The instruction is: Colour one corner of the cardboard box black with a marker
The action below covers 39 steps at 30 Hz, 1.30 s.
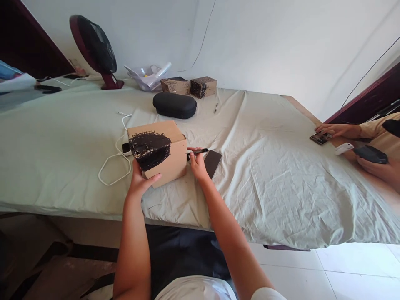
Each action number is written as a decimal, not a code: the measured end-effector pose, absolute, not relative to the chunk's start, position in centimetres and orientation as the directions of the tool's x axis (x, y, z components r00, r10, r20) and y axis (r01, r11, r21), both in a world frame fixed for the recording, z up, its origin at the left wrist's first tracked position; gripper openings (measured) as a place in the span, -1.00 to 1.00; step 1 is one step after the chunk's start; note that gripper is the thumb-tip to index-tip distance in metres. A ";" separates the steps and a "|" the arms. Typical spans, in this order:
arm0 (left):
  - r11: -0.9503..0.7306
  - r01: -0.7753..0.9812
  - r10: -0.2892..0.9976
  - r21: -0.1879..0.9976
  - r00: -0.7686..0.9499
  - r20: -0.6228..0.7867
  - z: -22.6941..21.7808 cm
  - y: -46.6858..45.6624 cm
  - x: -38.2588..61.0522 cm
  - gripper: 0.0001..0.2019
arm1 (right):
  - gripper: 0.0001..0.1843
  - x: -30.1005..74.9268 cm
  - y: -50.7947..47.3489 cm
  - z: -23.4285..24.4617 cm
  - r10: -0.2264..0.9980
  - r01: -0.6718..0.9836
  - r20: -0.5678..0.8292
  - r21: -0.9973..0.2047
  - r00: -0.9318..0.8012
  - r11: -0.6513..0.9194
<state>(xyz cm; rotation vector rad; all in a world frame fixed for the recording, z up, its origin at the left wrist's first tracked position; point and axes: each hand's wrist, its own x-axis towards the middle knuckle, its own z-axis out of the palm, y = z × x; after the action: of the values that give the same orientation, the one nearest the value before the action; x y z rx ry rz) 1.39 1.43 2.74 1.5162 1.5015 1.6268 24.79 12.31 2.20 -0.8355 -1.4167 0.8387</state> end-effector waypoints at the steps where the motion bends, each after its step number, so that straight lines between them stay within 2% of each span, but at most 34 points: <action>1: -0.293 0.346 0.872 0.891 -0.284 0.398 3.1 1.4 1.4 0.30 | -0.66 25.0 12.1 2.5 0.874 0.010 0.486 -0.874 0.015 0.486; 6: -0.208 0.459 0.894 0.864 -0.268 0.358 5.9 0.8 1.8 0.37 | -0.64 26.9 10.6 4.3 0.827 0.109 0.535 -0.845 0.174 0.524; 10: -0.119 0.559 0.909 0.820 -0.270 0.316 8.1 -0.4 2.4 0.42 | -0.64 28.2 8.5 6.2 0.801 0.072 0.556 -0.829 0.221 0.555; 16: -0.038 0.661 0.912 0.749 -0.284 0.297 9.6 -1.5 3.3 0.41 | -0.96 28.0 3.2 10.8 0.631 0.091 0.773 -0.635 0.068 0.767; 21: -0.059 0.681 0.898 0.730 -0.282 0.336 9.6 -1.8 4.3 0.44 | -0.88 25.8 1.3 12.9 0.540 0.177 0.841 -0.525 -0.044 0.832; 27: -0.036 0.683 0.905 0.729 -0.288 0.314 9.3 -2.1 4.8 0.44 | -0.90 24.5 0.3 13.0 0.560 0.179 0.826 -0.543 -0.058 0.820; 29: -0.024 0.697 0.894 0.717 -0.306 0.327 9.3 -2.0 4.8 0.46 | -0.90 24.7 0.0 13.3 0.494 0.219 0.861 -0.463 -0.122 0.859; 33: -0.020 0.764 0.845 0.645 -0.332 0.419 9.5 -1.9 4.9 0.41 | -0.83 25.4 -0.5 14.5 0.342 0.313 0.909 -0.261 -0.239 0.913; 39: -0.030 0.844 0.771 0.535 -0.322 0.550 10.2 -1.7 5.5 0.24 | -0.83 25.7 -0.7 16.7 0.370 0.371 0.870 -0.243 -0.325 0.896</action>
<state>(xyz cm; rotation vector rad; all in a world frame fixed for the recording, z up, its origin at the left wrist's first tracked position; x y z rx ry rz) 5.49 -1.70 10.19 1.8767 2.2464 1.3619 25.71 -0.67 16.65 -0.5423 -1.9392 -0.0003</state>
